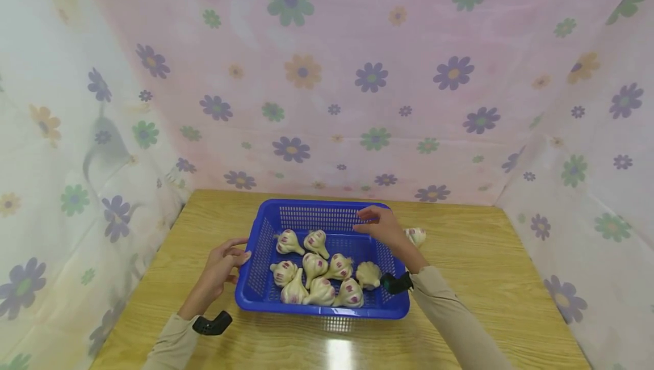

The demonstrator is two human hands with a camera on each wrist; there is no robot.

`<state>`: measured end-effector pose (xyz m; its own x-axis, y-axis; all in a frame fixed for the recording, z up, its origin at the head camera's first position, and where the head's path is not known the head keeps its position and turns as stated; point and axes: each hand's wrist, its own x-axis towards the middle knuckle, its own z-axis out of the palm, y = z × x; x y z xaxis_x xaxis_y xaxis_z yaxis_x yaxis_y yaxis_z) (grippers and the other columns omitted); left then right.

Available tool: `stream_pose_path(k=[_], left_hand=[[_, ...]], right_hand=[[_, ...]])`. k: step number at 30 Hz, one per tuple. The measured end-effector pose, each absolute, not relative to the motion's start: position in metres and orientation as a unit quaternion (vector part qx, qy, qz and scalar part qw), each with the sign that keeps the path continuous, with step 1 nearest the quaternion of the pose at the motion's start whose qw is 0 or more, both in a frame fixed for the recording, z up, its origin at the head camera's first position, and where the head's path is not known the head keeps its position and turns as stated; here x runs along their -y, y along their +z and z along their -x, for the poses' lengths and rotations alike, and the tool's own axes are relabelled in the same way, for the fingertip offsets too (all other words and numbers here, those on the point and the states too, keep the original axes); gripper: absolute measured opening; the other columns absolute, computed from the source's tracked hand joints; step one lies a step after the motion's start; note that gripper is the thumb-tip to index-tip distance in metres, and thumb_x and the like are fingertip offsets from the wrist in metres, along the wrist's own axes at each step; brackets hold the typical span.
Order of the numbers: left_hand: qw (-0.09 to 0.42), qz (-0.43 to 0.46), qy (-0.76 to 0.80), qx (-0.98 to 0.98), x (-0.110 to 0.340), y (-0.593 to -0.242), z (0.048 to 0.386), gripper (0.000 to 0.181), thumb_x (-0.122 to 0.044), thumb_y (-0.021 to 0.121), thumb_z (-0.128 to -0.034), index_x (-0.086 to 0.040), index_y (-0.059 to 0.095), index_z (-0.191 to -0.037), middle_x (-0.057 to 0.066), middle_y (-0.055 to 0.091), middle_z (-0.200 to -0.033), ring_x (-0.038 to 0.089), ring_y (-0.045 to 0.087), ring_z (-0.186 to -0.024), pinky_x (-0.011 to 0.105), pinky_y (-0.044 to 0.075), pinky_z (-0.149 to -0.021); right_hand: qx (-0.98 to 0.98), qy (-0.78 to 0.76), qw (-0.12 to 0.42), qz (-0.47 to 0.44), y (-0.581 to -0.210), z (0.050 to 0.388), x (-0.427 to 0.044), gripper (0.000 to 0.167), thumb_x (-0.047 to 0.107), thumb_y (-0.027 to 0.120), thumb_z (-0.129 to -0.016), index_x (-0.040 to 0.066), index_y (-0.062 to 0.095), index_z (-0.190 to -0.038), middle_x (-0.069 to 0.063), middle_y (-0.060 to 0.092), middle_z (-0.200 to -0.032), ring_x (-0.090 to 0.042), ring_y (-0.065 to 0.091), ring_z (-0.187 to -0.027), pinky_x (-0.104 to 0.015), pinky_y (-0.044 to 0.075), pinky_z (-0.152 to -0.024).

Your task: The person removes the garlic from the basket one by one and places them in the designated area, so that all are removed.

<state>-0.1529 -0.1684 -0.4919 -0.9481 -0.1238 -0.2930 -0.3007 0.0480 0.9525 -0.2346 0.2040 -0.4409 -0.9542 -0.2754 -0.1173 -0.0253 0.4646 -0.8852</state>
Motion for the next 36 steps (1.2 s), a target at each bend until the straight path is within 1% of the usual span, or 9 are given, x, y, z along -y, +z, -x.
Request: stream_pose_path(k=[2, 4, 10, 14, 19, 22, 27, 30, 36], left_hand=[[0.064, 0.149, 0.673, -0.722, 0.169, -0.492, 0.153, 0.039, -0.007, 0.065, -0.0866, -0.010, 0.058, -0.125, 0.012, 0.061, -0.088, 0.019, 0.057, -0.063, 0.030, 0.046, -0.041], [0.063, 0.150, 0.674, -0.721, 0.169, -0.492, 0.153, 0.039, -0.007, 0.065, -0.0866, -0.010, 0.058, -0.125, 0.012, 0.062, -0.088, 0.019, 0.057, -0.062, 0.029, 0.046, -0.041], [0.060, 0.145, 0.677, -0.719, 0.170, -0.493, 0.153, 0.039, -0.007, 0.065, -0.0864, -0.010, 0.058, -0.125, 0.011, 0.062, -0.086, 0.018, 0.055, -0.061, 0.030, 0.046, -0.040], [0.056, 0.143, 0.674, -0.723, 0.170, -0.494, 0.152, 0.039, -0.007, 0.065, -0.0865, -0.010, 0.058, -0.125, 0.010, 0.062, -0.086, 0.018, 0.055, -0.061, 0.030, 0.045, -0.040], [0.056, 0.143, 0.676, -0.721, 0.170, -0.493, 0.152, 0.039, -0.007, 0.065, -0.0864, -0.010, 0.058, -0.125, 0.010, 0.062, -0.085, 0.019, 0.055, -0.061, 0.030, 0.045, -0.040], [0.056, 0.142, 0.675, -0.722, 0.170, -0.494, 0.152, 0.039, -0.008, 0.065, -0.0862, -0.010, 0.058, -0.125, 0.010, 0.062, -0.084, 0.020, 0.055, -0.062, 0.030, 0.045, -0.040], [0.056, 0.139, 0.674, -0.723, 0.170, -0.495, 0.152, 0.039, -0.009, 0.066, -0.0864, -0.010, 0.058, -0.125, 0.010, 0.062, -0.085, 0.020, 0.054, -0.062, 0.030, 0.045, -0.040], [0.055, 0.139, 0.673, -0.724, 0.170, -0.495, 0.152, 0.039, -0.009, 0.065, -0.0866, -0.011, 0.058, -0.125, 0.010, 0.062, -0.085, 0.020, 0.055, -0.063, 0.030, 0.045, -0.040], [0.056, 0.140, 0.674, -0.723, 0.170, -0.495, 0.152, 0.039, -0.009, 0.065, -0.0869, -0.011, 0.058, -0.125, 0.010, 0.062, -0.086, 0.021, 0.055, -0.063, 0.030, 0.045, -0.041]], right_hand=[[-0.845, -0.512, 0.130, 0.083, -0.443, 0.235, -0.199, 0.042, 0.017, 0.069, -0.086, -0.002, 0.057, -0.122, -0.021, 0.058, -0.119, -0.031, 0.059, -0.101, -0.035, 0.052, -0.072], [-0.842, -0.514, 0.137, 0.083, -0.444, 0.234, -0.195, 0.042, 0.017, 0.069, -0.087, -0.002, 0.057, -0.122, -0.022, 0.057, -0.119, -0.030, 0.059, -0.101, -0.036, 0.052, -0.073], [-0.831, -0.527, 0.163, 0.068, -0.452, 0.236, -0.180, 0.044, 0.016, 0.069, -0.086, -0.003, 0.056, -0.124, -0.023, 0.055, -0.123, -0.033, 0.055, -0.107, -0.048, 0.049, -0.083], [-0.823, -0.536, 0.176, 0.062, -0.462, 0.239, -0.168, 0.046, 0.017, 0.070, -0.086, -0.004, 0.055, -0.124, -0.024, 0.054, -0.124, -0.033, 0.055, -0.108, -0.050, 0.049, -0.084], [-0.812, -0.550, 0.190, 0.055, -0.472, 0.241, -0.152, 0.046, 0.014, 0.071, -0.084, -0.004, 0.055, -0.123, -0.025, 0.054, -0.121, -0.030, 0.057, -0.101, -0.052, 0.049, -0.082], [-0.810, -0.549, 0.199, 0.052, -0.476, 0.241, -0.143, 0.045, 0.012, 0.070, -0.084, -0.004, 0.055, -0.123, -0.025, 0.052, -0.122, -0.029, 0.055, -0.102, -0.052, 0.048, -0.082], [-0.811, -0.546, 0.205, 0.041, -0.486, 0.243, -0.131, 0.044, 0.011, 0.072, -0.082, -0.001, 0.057, -0.122, -0.022, 0.053, -0.120, -0.029, 0.053, -0.102, -0.049, 0.049, -0.078], [-0.815, -0.540, 0.206, 0.036, -0.490, 0.244, -0.125, 0.046, 0.012, 0.073, -0.081, 0.000, 0.057, -0.122, -0.021, 0.053, -0.119, -0.028, 0.053, -0.100, -0.047, 0.050, -0.076], [-0.819, -0.532, 0.214, 0.028, -0.496, 0.246, -0.113, 0.052, 0.012, 0.076, -0.079, 0.001, 0.054, -0.125, -0.018, 0.056, -0.115, -0.029, 0.057, -0.093, -0.047, 0.048, -0.076]])
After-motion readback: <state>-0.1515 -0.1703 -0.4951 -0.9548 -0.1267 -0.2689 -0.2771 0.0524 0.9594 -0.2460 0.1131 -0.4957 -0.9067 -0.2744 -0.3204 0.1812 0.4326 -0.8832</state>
